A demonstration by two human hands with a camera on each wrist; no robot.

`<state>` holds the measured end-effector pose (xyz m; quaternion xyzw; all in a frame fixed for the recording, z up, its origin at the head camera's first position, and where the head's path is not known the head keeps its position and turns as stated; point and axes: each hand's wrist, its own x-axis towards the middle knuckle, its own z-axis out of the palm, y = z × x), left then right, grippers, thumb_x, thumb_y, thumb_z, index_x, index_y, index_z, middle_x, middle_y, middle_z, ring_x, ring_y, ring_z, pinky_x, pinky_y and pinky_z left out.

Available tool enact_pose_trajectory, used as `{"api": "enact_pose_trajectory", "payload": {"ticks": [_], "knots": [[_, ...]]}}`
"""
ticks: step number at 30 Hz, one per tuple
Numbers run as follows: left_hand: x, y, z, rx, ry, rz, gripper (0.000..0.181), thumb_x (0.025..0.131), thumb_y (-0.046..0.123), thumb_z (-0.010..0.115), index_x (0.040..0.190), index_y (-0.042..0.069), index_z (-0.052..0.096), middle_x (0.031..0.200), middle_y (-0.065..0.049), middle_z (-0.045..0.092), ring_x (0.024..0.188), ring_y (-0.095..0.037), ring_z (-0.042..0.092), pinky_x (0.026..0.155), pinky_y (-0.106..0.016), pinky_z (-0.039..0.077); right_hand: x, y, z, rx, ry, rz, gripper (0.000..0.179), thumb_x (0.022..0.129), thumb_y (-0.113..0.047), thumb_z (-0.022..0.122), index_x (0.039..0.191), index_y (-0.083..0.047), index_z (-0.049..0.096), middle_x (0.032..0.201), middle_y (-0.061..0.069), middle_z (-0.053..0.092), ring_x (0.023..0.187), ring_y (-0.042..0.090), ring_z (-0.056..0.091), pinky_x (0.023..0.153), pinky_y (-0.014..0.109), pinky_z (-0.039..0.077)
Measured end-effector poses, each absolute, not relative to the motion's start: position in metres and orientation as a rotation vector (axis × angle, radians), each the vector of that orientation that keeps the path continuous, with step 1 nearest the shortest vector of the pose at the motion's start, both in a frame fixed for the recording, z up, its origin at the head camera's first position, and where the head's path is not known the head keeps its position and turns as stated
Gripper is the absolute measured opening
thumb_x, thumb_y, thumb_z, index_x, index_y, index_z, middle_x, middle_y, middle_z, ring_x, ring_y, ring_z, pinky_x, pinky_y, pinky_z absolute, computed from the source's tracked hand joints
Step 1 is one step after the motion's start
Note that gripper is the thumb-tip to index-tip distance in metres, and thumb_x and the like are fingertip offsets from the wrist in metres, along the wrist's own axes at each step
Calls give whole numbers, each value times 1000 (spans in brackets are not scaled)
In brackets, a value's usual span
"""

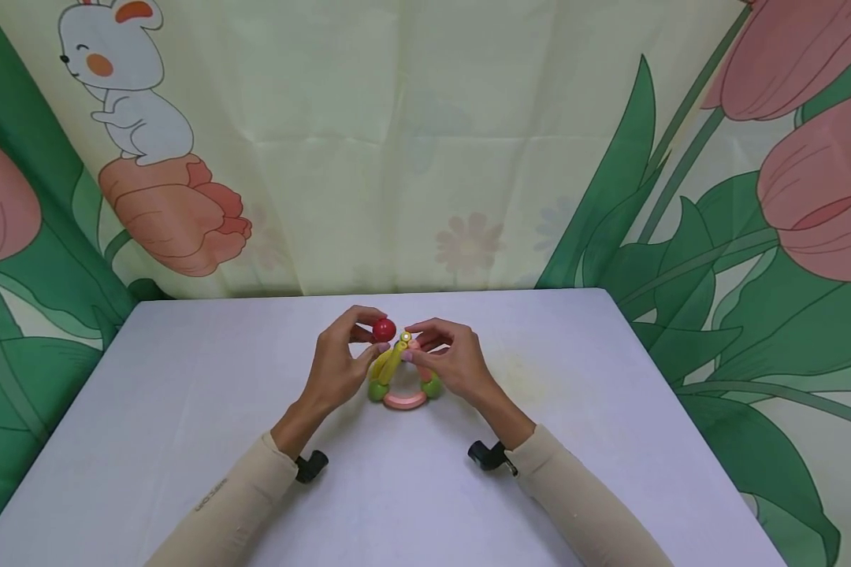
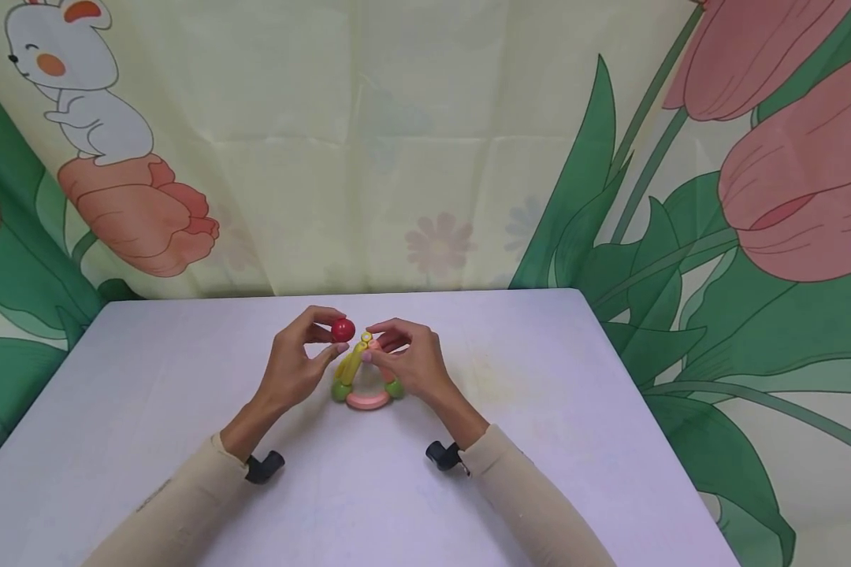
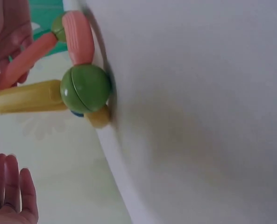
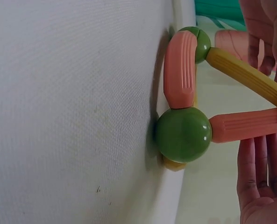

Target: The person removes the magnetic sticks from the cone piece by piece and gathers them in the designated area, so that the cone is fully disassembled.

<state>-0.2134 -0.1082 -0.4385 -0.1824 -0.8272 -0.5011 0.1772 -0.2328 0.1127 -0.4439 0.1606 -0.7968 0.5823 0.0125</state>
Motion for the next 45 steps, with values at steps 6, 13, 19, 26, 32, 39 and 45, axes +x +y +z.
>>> {"api": "enact_pose_trajectory", "payload": {"ticks": [6,13,19,26,32,39,45], "knots": [[-212,-127,-439,-415,-2421,-1298,50,87,5,87,131,12,65,126,-7,66,102,-30,68,88,-43,63,-233,113,-443,479,-2487,1828,41,83,-10,92,122,-10,79,101,17,77,92,33,74,77,22,61],[-211,-160,-443,-322,-2477,-1190,50,86,6,88,131,11,66,122,-9,67,101,-28,64,78,-35,57,-233,114,-444,497,-2481,1810,38,83,-15,93,118,-15,81,99,14,77,89,28,74,76,20,60],[-213,-198,-450,-215,-2518,-1105,50,85,5,88,131,10,67,122,-10,67,102,-25,59,76,-31,52,-233,114,-443,527,-2473,1815,37,82,-19,93,117,-18,81,97,12,76,87,26,74,77,23,61],[-215,-239,-454,-127,-2542,-1051,49,86,5,87,131,8,67,122,-15,67,102,-26,58,73,-19,48,-234,114,-443,537,-2480,1792,35,83,-17,93,116,-20,81,95,7,77,85,20,75,78,27,63],[-220,-264,-456,-34,-2615,-1054,48,88,8,86,132,8,67,126,-18,67,107,-31,57,75,-18,45,-233,115,-444,541,-2468,1803,36,83,-17,93,116,-19,81,94,6,77,85,18,75,77,27,63],[-228,-285,-461,38,-2711,-1019,48,90,8,85,134,5,65,128,-21,65,109,-35,57,77,-26,49,-233,114,-444,533,-2474,1806,36,82,-17,93,116,-20,81,93,5,77,84,18,75,77,27,63],[-244,-297,-461,65,-2849,-1012,49,91,10,83,135,4,63,126,-24,64,110,-36,54,74,-29,51,-233,115,-443,532,-2481,1796,34,83,-17,93,115,-21,81,93,4,77,84,18,75,77,27,63]]}}
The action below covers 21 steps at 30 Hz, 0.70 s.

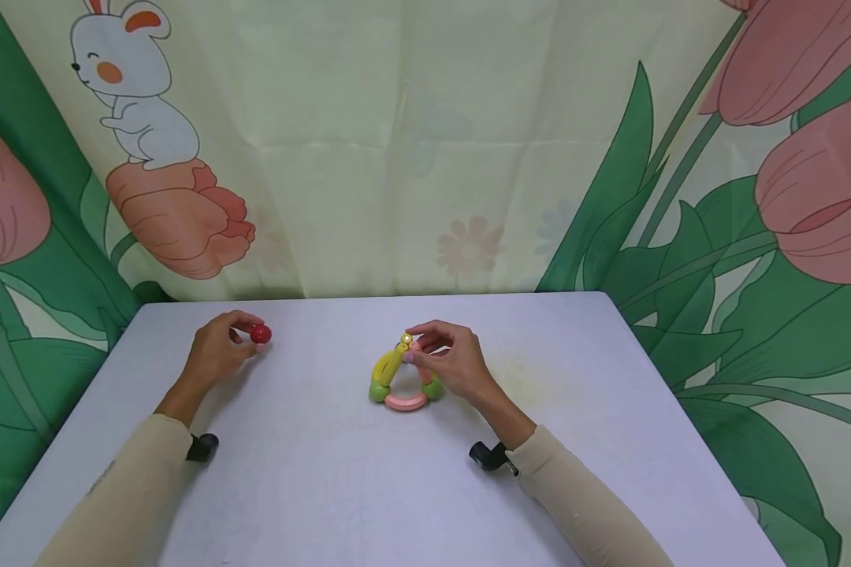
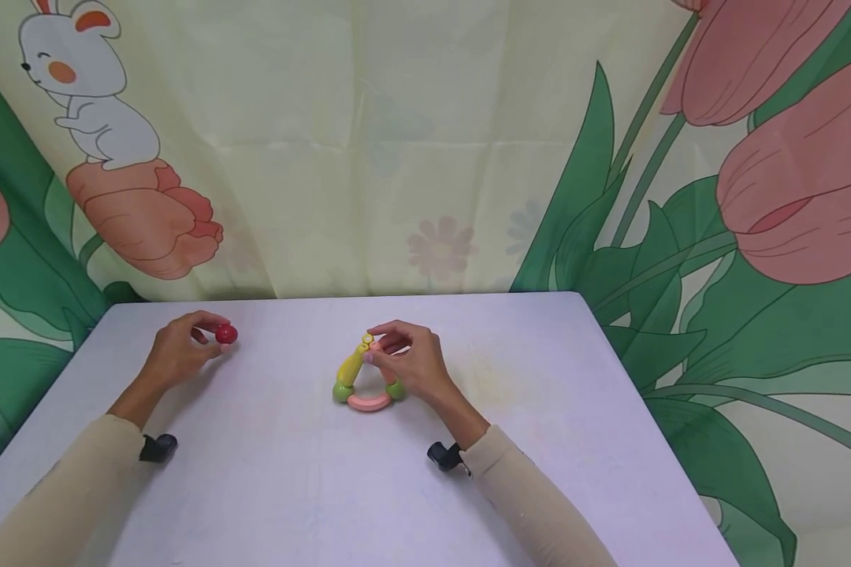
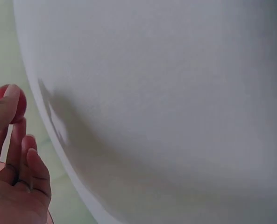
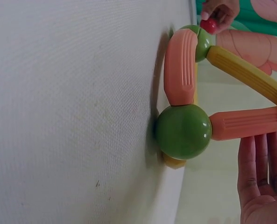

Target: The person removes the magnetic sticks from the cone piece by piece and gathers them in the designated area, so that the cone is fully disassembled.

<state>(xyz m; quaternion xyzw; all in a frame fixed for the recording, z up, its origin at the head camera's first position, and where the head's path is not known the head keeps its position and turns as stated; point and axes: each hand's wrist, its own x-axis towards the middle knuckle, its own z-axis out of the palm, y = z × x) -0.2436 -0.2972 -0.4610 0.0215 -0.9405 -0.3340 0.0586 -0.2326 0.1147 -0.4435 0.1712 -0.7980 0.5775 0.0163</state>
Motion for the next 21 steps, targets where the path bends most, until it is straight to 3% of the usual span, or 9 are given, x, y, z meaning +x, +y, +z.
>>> {"api": "enact_pose_trajectory", "payload": {"ticks": [14,21], "knots": [[-255,-299,-463,48,-2993,-989,45,90,9,84,131,2,66,124,-27,67,108,-39,56,85,-41,51,-232,114,-444,533,-2488,1794,34,83,-19,93,115,-21,81,93,3,77,85,18,75,78,27,63],[-254,-298,-463,83,-2997,-992,53,90,10,85,136,4,60,127,-27,65,112,-41,55,91,-50,55,-233,115,-443,532,-2492,1793,35,83,-18,93,116,-20,81,95,7,77,85,20,74,77,26,62]]}}
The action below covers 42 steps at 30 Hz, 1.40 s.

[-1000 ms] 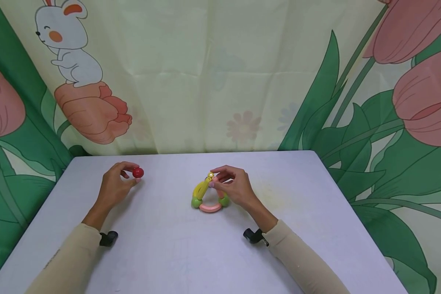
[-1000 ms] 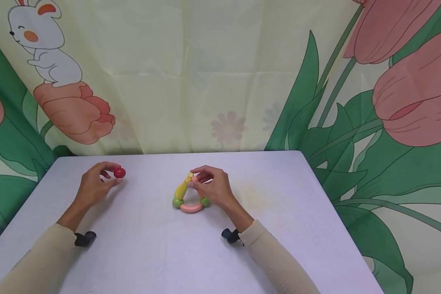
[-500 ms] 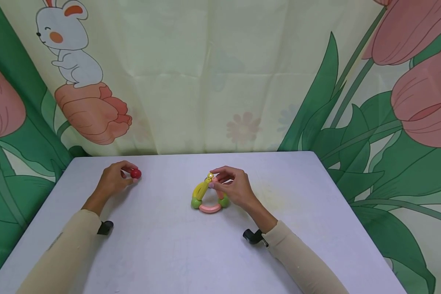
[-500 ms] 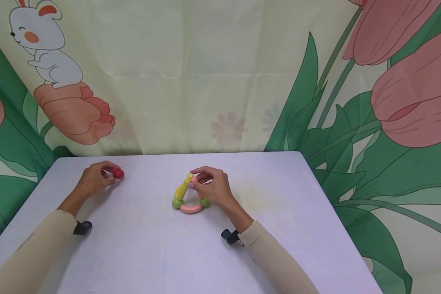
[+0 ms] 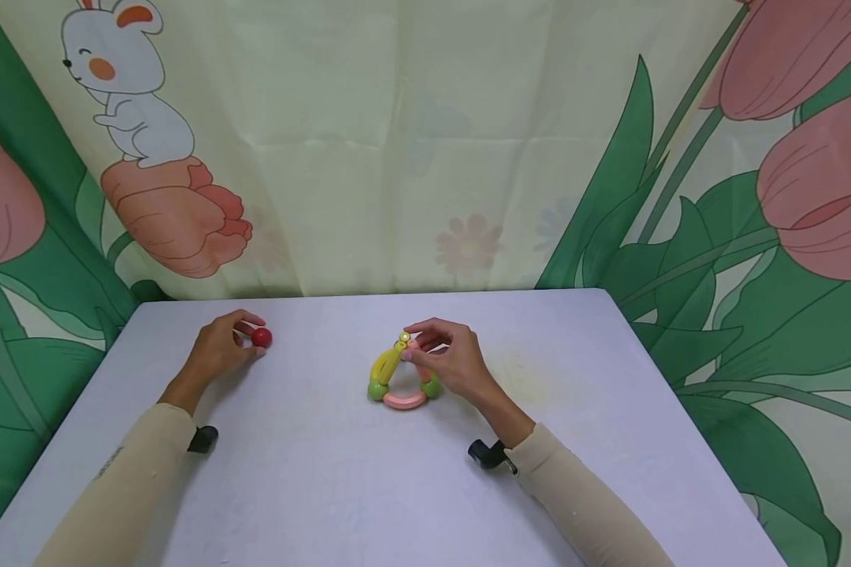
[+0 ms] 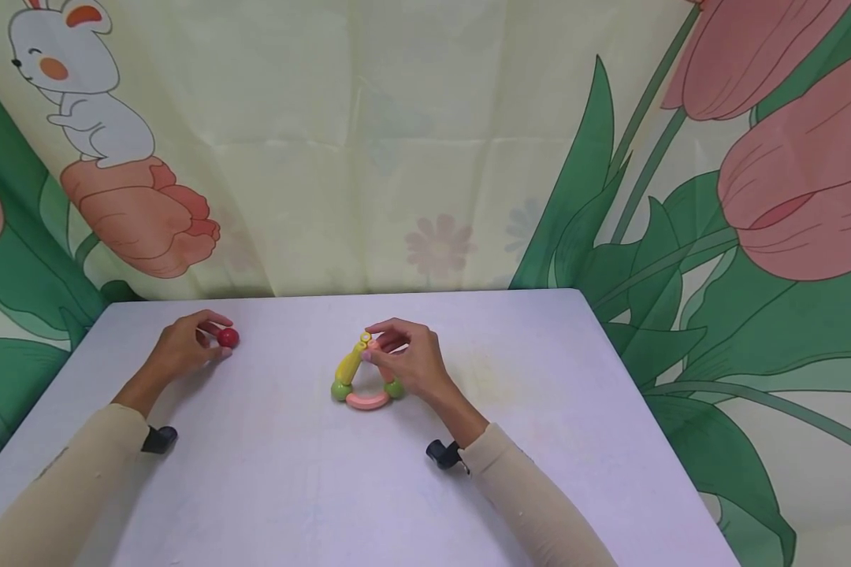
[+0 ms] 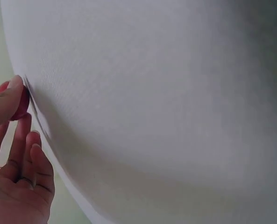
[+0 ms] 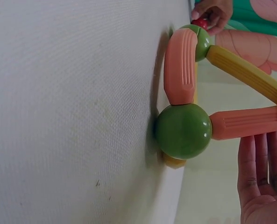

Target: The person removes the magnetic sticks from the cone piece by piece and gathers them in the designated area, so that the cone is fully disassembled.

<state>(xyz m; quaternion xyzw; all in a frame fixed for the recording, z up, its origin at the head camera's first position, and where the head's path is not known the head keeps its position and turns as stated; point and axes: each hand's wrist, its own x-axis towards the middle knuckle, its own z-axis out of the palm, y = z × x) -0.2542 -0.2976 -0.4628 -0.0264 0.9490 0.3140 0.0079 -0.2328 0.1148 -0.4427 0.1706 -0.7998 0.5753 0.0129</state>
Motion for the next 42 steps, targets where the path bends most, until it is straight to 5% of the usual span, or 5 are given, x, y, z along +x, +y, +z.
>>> {"api": "enact_pose_trajectory", "payload": {"ticks": [24,34,42], "knots": [[-254,-302,-465,-72,2955,981,52,91,11,83,137,3,59,128,-28,61,113,-43,53,91,-49,54,-235,115,-444,542,-2485,1803,36,82,-20,94,116,-19,82,95,10,77,87,25,74,78,27,62],[-253,-303,-464,-93,2967,946,62,89,13,86,143,5,56,135,-29,58,120,-46,51,99,-60,54,-236,115,-446,542,-2479,1811,36,83,-19,93,117,-17,81,95,11,77,87,25,74,80,31,63],[-241,-279,-438,83,3171,920,69,83,14,91,144,10,60,142,-31,51,138,-52,32,102,-71,44,-235,115,-444,533,-2492,1788,35,83,-19,93,117,-18,81,96,10,76,88,25,74,79,27,62]]}}
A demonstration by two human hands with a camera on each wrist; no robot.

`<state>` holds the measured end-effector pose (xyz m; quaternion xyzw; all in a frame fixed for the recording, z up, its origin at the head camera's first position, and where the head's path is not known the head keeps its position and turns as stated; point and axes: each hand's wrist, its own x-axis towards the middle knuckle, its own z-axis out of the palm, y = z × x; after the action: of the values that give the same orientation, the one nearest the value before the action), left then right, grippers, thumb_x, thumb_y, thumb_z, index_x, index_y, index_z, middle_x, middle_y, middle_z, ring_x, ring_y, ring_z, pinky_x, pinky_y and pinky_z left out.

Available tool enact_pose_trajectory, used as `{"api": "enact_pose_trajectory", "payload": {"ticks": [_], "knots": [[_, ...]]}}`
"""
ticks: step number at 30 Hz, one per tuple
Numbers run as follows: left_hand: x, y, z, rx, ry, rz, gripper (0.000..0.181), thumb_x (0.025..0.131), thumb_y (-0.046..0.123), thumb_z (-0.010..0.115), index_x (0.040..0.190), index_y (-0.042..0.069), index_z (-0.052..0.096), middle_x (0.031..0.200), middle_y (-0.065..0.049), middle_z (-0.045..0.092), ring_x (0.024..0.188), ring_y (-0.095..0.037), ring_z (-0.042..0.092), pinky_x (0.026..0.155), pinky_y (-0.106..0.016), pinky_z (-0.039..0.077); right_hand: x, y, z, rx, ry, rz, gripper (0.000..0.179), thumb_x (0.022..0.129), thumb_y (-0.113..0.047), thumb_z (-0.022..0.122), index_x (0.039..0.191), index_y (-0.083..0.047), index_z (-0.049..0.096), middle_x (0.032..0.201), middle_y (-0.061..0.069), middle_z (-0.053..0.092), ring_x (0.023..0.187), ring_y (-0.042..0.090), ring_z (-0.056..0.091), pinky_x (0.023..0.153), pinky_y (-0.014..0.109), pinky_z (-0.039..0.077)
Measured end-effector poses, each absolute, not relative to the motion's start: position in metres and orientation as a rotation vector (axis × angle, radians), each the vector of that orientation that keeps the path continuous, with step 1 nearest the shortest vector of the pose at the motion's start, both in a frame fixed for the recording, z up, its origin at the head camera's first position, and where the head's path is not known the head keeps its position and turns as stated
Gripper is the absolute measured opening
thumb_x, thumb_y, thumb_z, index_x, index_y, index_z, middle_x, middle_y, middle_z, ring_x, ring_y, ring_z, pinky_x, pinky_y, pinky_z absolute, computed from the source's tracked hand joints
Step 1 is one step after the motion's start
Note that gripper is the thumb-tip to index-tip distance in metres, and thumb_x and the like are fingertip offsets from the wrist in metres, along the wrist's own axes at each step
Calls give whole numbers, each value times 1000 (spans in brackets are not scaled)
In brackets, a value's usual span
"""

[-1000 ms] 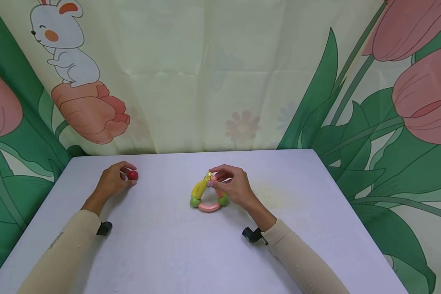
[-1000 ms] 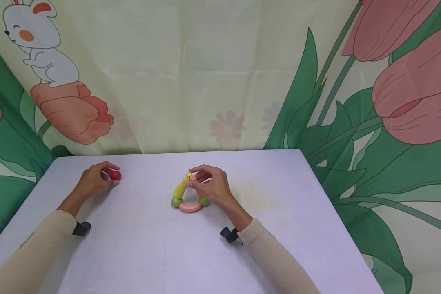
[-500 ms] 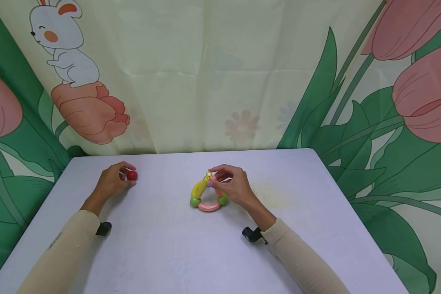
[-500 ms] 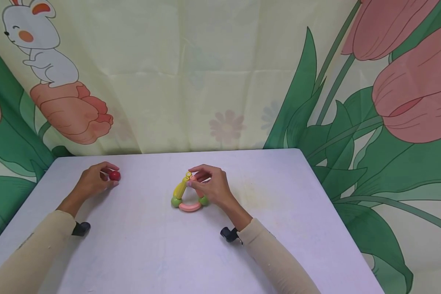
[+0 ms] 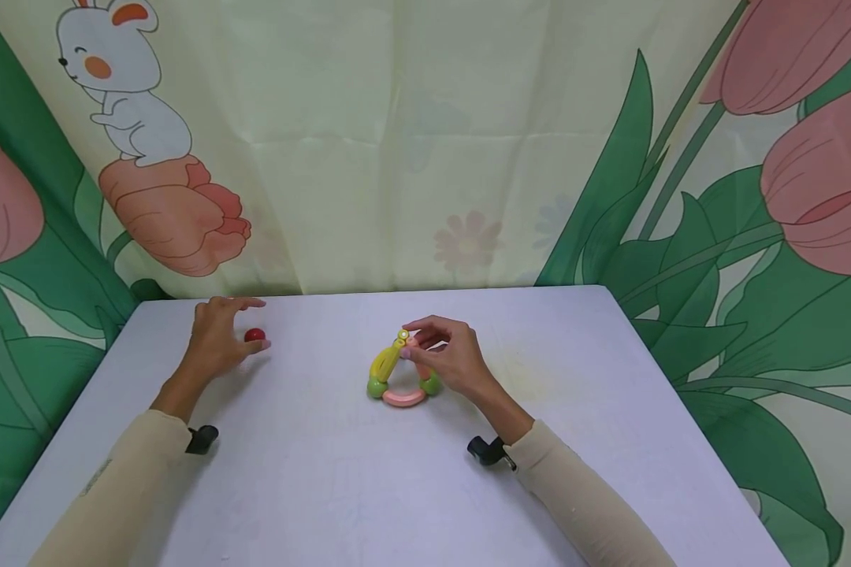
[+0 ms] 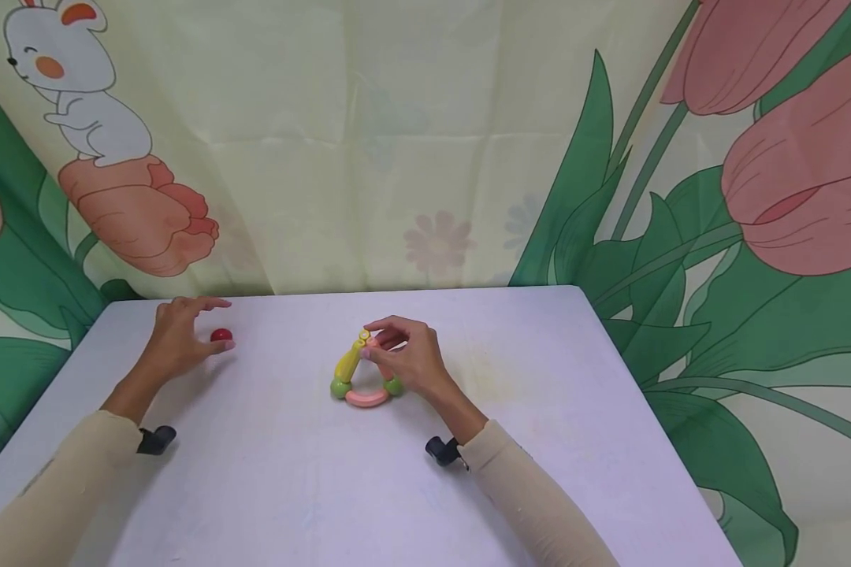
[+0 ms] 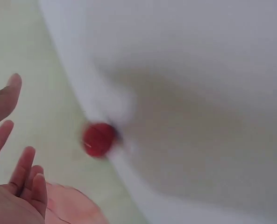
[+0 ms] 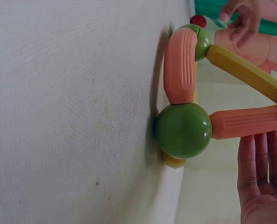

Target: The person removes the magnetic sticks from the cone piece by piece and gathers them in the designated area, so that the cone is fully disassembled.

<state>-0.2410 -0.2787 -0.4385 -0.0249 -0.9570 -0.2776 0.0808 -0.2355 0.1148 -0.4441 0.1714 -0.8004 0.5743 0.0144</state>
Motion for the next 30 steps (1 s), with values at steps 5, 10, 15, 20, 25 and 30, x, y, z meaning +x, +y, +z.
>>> {"api": "enact_pose_trajectory", "payload": {"ticks": [5,10,15,20,25,30], "knots": [[-227,-238,-421,-284,-2709,-855,68,78,10,95,139,9,64,141,-24,58,137,-48,38,108,-68,35,-236,115,-443,554,-2490,1774,35,83,-20,93,116,-18,81,95,10,77,88,25,74,80,30,63],[-210,-187,-416,-397,-2687,-905,66,79,14,96,138,13,66,134,-15,65,129,-37,48,106,-61,43,-236,115,-443,561,-2491,1770,35,83,-21,93,116,-20,81,94,7,76,87,23,74,79,29,63],[-200,-139,-425,-490,-2692,-989,58,80,19,95,132,17,69,123,-5,73,116,-26,59,99,-50,53,-236,116,-443,560,-2486,1765,34,84,-20,93,115,-20,81,93,5,76,85,19,74,78,28,63],[-203,-113,-440,-564,-2626,-1062,54,79,15,95,128,14,72,115,-2,78,105,-22,63,90,-41,54,-237,116,-445,576,-2464,1770,34,83,-19,93,115,-19,81,92,7,77,84,19,75,77,28,63],[-206,-101,-445,-528,-2575,-1112,47,81,14,94,124,14,75,107,-3,80,97,-21,64,83,-38,50,-237,115,-445,596,-2461,1781,34,84,-20,92,116,-17,81,94,10,78,85,23,75,78,30,64],[-206,-99,-446,-494,-2561,-1142,42,84,15,92,123,14,78,104,-3,80,94,-21,64,80,-36,47,-238,115,-444,597,-2457,1789,32,86,-20,91,116,-14,82,98,13,79,88,27,75,83,40,64]]}}
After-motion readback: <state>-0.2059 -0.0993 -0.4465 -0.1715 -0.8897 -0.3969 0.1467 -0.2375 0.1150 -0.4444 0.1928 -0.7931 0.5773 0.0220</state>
